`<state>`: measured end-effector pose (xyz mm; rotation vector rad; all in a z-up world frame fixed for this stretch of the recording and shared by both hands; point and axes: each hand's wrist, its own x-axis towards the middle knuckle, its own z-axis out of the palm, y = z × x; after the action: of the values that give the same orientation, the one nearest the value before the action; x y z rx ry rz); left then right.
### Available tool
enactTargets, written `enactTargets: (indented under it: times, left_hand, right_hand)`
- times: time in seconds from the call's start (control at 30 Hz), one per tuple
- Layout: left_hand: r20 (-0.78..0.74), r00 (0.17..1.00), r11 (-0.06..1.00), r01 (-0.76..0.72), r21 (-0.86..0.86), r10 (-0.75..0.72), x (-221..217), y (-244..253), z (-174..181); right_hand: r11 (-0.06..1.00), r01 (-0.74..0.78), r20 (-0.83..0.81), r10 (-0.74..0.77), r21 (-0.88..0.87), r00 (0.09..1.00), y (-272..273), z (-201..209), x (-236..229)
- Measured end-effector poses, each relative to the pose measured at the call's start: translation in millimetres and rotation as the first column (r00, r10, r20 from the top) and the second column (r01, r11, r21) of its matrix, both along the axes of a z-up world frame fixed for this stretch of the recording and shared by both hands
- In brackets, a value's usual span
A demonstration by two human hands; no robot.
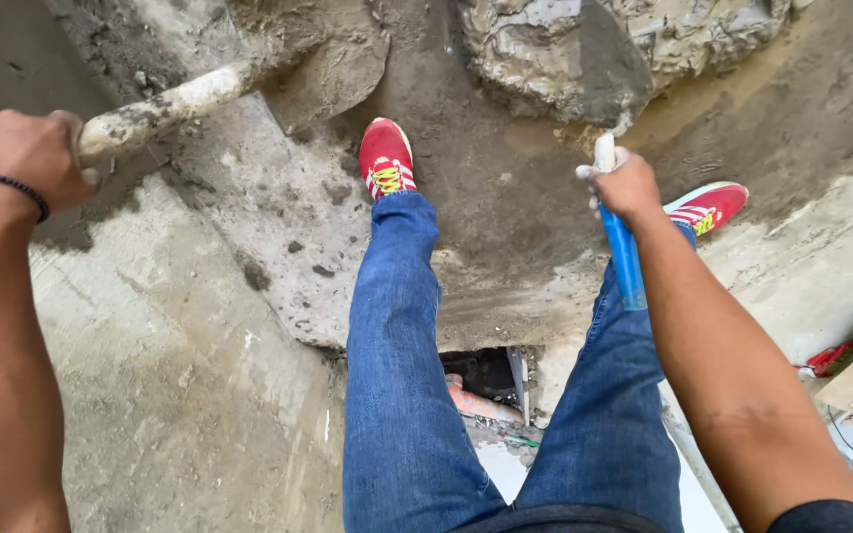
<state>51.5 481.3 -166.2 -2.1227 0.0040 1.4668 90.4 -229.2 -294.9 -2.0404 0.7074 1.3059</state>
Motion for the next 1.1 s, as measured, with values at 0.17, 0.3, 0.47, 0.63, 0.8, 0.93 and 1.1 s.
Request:
enactTargets:
  times: [0.17, 0.3, 0.47, 0.63, 0.8, 0.93, 1.1]
  left_hand:
    - [0.291, 0.953, 0.976, -0.022, -0.215, 0.086, -69.4, 109.4, -85.7]
    - [0.241, 0.961, 0.973, -0.08, -0.218, 0.133, -63.2, 97.6, -73.3]
    - [0.423, 0.899, 0.972, -0.01, -0.235, 0.111, -113.1, 159.3, -102.3]
    - [0.46, 0.878, 0.951, 0.019, -0.308, 0.132, -43.7, 23.7, -33.8]
    - [0.303, 0.913, 0.879, -0.108, -0.464, 0.272, 40.7, -244.4, 55.2]
    - [0.064, 0.78, 0.516, -0.349, -0.782, 0.623, 1.1, -434.3, 43.4]
    - [-0.295, 0.766, 0.284, -0.521, -0.805, 0.571, -84.7, -606.6, 36.4]
  right_hand:
    - [1.0, 0.016, -0.006, -0.016, 0.021, 1.0, 5.0, -0.1, -18.6]
    - [0.998, 0.028, 0.012, -0.029, 0.059, 0.999, 7.7, -8.5, -36.6]
    - [0.991, 0.11, -0.025, -0.109, 0.071, 0.994, 19.6, -22.5, -47.4]
    - [0.996, 0.09, 0.054, -0.09, -0.004, 0.995, 44.7, -16.3, -35.4]
    - [0.962, 0.272, 0.01, -0.272, -0.015, 0.962, 21.4, -24.3, -9.7]
    - [0.891, 0.453, 0.109, -0.453, 0.029, 0.885, -20.9, -22.4, 16.9]
    - [0.767, 0.617, 0.148, -0.641, 0.177, 0.754, -129.9, -37.0, 34.0]
